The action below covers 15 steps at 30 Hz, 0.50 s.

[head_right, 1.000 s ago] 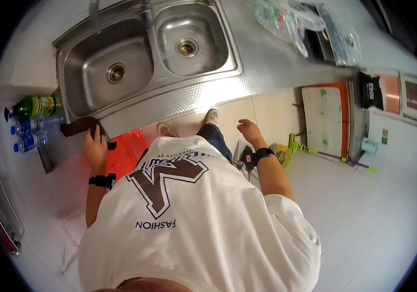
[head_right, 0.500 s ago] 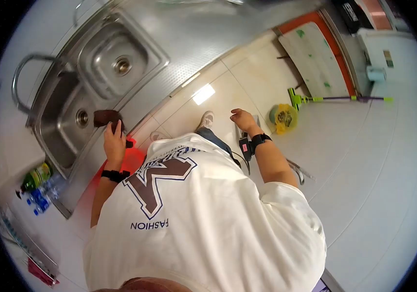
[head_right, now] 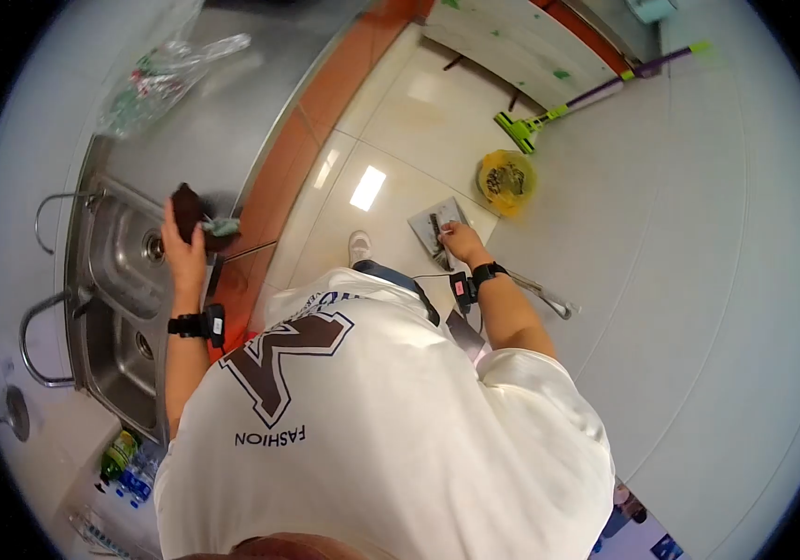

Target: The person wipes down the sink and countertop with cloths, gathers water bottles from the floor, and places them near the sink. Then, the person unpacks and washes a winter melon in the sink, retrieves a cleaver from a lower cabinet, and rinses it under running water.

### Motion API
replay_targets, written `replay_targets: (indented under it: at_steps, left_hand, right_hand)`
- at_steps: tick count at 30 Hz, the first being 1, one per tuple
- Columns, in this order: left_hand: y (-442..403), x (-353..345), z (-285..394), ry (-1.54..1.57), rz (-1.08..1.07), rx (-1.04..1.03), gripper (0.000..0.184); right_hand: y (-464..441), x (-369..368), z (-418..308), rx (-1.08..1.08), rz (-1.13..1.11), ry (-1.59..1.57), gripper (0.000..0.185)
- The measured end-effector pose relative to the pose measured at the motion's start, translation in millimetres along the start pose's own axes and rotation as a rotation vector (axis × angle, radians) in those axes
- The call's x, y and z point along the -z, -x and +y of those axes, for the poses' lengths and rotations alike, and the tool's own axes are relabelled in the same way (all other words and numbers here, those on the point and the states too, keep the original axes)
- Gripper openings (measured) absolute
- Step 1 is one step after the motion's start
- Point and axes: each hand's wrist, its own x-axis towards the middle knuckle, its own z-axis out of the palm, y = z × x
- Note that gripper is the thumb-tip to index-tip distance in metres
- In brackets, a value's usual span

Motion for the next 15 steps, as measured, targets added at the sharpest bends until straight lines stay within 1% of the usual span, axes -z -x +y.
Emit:
replay_targets:
  at_steps: [2,3,4,6,7,8,9,10,12,14,15]
  left_hand:
    - [-25.6,-7.5,5.9,-0.077,0.052,0.027,0.067]
    - [-34.7,-13.6,-1.0,-0.171,0.032,0.024,0.069]
    - [-39.6,-20.9,-13.9,-0.173,0.027,0.012,0.069]
    - [-42.8,-36.4,-37.0,-0.486,-0.260,0.033,0.074]
    - [-38.5,-41.4,-29.8,-0.518,-0.351,0.162,0.078]
    - [-34.8,-46.1,-38.1,-0.517,-0.347,0.160,0.078]
    - [-30.9,-51.3,-51.7,-0.477,-0.315,0.115,0.079]
    - [-30.6,-51.2,-54.1,-0.438,-0.283,0.071,0.080]
    - [-25.8,-46.1,-54.8,-0.426,-0.265,0.053,0.080]
    - [-20.1,-35.3,-46.8,-0.342,-0.275,-0.050,0.079]
    - [-17.1,-29.0,-36.3,-0.345,-0.277,-0.064,0.077]
  right_hand:
    - [-6.6,4.7,13.0,0.003,0.049,-0.119,0.044]
    - [-5.5,7.3,13.6,0.001,0.074,-0.126,0.044]
    - [-4.7,7.7,17.4,-0.002,0.079,-0.138,0.044]
    - [-3.5,8.3,22.2,0.029,0.108,-0.181,0.043]
    - [-0.6,6.6,23.7,0.029,0.111,-0.186,0.043]
    - [5.0,3.1,25.5,-0.001,0.106,-0.216,0.043]
    - [9.6,0.9,25.6,-0.030,0.100,-0.242,0.042]
    - [11.5,-1.7,25.3,-0.055,0.040,-0.341,0.041]
    - [23.8,-1.9,19.7,-0.019,0.023,-0.174,0.039]
    - [17.2,-10.4,29.4,-0.018,-0.008,-0.154,0.039]
    - [10.6,-14.0,33.3,-0.023,-0.031,-0.146,0.040]
